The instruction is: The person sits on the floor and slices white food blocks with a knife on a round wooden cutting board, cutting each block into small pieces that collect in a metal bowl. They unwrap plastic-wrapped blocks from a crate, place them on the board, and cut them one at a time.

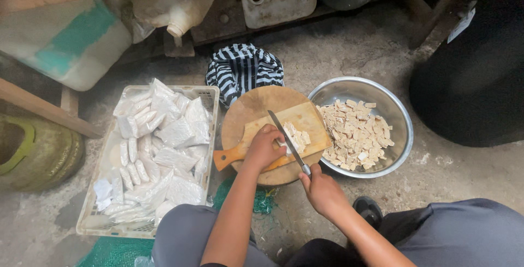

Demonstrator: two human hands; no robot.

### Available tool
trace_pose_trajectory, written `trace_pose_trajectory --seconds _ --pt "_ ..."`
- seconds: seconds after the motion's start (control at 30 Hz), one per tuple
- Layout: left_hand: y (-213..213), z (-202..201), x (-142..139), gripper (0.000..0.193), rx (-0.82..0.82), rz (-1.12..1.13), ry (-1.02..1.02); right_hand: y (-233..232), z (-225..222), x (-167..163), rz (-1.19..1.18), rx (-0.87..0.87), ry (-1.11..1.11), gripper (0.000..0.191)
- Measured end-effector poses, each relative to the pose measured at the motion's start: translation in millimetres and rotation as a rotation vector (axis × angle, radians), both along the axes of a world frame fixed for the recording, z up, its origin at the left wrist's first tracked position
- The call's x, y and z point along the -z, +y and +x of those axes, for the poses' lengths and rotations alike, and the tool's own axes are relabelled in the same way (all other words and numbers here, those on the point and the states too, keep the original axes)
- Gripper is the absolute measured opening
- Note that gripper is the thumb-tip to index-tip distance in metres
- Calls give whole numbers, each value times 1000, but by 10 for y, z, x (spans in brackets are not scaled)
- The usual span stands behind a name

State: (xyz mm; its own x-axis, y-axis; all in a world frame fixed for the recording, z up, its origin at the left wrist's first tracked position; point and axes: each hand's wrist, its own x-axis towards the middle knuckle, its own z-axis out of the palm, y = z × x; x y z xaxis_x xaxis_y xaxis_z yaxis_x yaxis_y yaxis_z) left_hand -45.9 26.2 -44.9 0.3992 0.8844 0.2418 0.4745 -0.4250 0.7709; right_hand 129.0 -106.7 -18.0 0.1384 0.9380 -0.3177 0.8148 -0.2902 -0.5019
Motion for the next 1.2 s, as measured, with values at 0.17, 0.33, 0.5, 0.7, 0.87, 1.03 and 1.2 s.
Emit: trace_pose_trajectory --seconds 0.17,0.33,0.5,0.7,0.87,1.03,1.2 --pt "11 -23 83 21 13 -21 34 -1 -9 136 -38 0 -51 45" --pt "-27 -46 143 21 15 6 21 235 -113 278 4 3 -15 45" --pt "-45 -45 130 22 5 43 -24 445 -12 180 60 -9 104 46" --pt "-32 -35 92 24 25 43 37 183 89 -85 -24 -21 36 46" --pt "-37 -43 105 25 22 36 17 70 64 -34 -41 -59 -4 46" --pt "-64 -49 176 25 9 35 25 202 -71 247 -29 -26 -19 44" --pt "-43 -40 213 23 -1 94 -14 527 -67 332 70 -30 75 44"
